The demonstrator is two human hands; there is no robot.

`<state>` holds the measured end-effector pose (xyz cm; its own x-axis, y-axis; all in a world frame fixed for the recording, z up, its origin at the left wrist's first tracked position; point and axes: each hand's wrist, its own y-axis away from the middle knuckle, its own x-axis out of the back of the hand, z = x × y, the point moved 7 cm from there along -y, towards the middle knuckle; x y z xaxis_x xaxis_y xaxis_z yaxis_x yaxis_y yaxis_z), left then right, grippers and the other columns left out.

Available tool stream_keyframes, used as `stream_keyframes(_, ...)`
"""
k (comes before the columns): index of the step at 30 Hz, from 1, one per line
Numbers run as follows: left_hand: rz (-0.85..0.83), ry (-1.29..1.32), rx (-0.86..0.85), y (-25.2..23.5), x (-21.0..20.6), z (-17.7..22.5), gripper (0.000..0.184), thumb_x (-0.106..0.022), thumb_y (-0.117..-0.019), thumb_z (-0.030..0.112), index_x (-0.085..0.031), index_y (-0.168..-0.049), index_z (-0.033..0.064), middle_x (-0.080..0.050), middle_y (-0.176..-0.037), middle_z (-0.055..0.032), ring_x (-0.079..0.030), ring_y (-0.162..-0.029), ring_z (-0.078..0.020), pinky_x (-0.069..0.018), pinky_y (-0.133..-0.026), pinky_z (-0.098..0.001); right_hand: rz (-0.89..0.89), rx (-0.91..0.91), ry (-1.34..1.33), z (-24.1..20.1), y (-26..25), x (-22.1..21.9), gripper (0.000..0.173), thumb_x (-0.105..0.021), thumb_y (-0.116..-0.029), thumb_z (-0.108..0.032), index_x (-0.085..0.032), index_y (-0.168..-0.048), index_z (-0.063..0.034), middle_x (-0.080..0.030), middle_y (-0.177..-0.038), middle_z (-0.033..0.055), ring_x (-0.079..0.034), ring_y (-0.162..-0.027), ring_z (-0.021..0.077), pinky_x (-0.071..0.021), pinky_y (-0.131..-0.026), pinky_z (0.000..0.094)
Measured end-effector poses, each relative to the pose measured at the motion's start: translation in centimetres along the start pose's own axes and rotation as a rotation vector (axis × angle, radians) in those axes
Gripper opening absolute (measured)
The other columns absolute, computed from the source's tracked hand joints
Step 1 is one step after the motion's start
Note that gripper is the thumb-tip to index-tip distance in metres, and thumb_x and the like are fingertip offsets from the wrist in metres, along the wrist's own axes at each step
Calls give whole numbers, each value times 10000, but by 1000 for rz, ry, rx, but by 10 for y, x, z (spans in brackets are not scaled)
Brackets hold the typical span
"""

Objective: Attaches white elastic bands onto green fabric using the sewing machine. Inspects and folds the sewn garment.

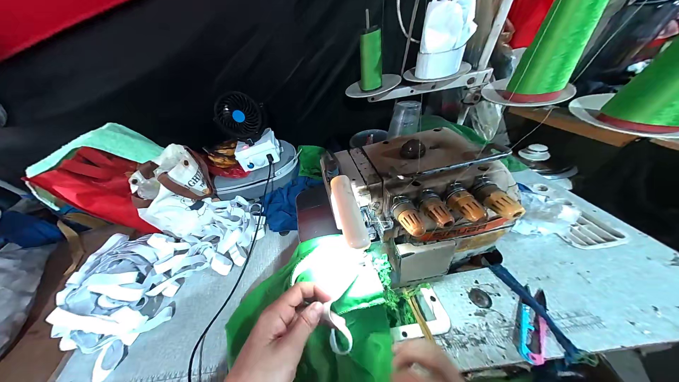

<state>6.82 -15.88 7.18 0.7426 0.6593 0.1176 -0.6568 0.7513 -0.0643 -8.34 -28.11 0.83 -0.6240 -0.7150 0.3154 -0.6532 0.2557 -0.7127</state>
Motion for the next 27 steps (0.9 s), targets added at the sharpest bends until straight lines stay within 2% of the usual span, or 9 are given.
stream_keyframes(3,13,-188,-81,-5,-13,7,193,-502,-1036,98,-615,-1144,-15,-647,-1076,-54,-667,-943,-85,-578,-850,-273,94,-241,-3,28,-24,12,414,-584,-1018,-473,-542,-1060,-63,-605,-1067,101,-594,-1071,117,-496,-932,281)
stream_keyframes(6,157,-657,-121,-1,-37,14,391,-715,-939,303,-643,-1069,-59,-625,-1044,-193,-631,-854,-209,-546,-736,-337,21,-377,89,33,-34,-2,389,-748,-907,-244,-579,-1069,66,-661,-993,222,-670,-909,278,-565,-787,403)
stream_keyframes(7,228,-784,-152,0,-40,13,353,-718,-927,265,-658,-1036,-65,-644,-1019,-225,-656,-833,-278,-560,-712,-400,-2,-425,97,33,-33,-7,380,-760,-886,-187,-589,-1084,88,-679,-956,228,-690,-849,290,-576,-750,416)
stream_keyframes(11,328,-1031,-331,-6,-14,6,249,-563,-1005,150,-694,-1057,-56,-662,-995,-206,-695,-826,-286,-597,-686,-394,51,-576,-262,38,-12,-23,417,-781,-860,-84,-501,-1137,51,-627,-837,32,-608,-746,37,-532,-707,231)
stream_keyframes(14,231,-1073,-543,-19,14,-6,288,-520,-1045,265,-728,-996,72,-660,-989,-122,-674,-831,-190,-587,-702,-311,73,-608,-569,35,-4,-36,459,-772,-854,-10,-456,-1187,-22,-706,-906,-41,-692,-809,17,-595,-756,255)
stream_keyframes(17,152,-1163,-574,-29,19,3,266,-538,-1025,295,-749,-996,135,-665,-1138,-105,-681,-950,-204,-591,-800,-365,104,-626,-688,34,-6,-39,427,-714,-907,-10,-426,-1219,-47,-706,-979,-70,-697,-860,12,-601,-781,253)
stream_keyframes(23,138,-1272,-568,-17,-24,33,194,-572,-900,-19,-715,-1031,-7,-692,-977,-187,-713,-920,-332,-606,-815,-412,165,-444,-432,30,-7,-24,268,-682,-919,23,-497,-1108,-15,-687,-949,-27,-664,-874,-33,-578,-817,190)
stream_keyframes(25,109,-1187,-427,-14,-41,37,211,-532,-944,-14,-700,-1070,-32,-691,-991,-217,-711,-932,-360,-598,-819,-453,137,-407,-436,32,-7,-24,243,-653,-916,35,-505,-1108,15,-669,-995,19,-647,-912,-30,-562,-841,185)
stream_keyframes(27,136,-1176,-363,-17,-53,32,221,-530,-964,77,-696,-1040,-49,-690,-921,-207,-712,-876,-370,-592,-770,-482,138,-418,-527,38,-6,-27,277,-634,-911,51,-494,-1131,-42,-670,-1032,-55,-643,-913,-54,-567,-821,185)
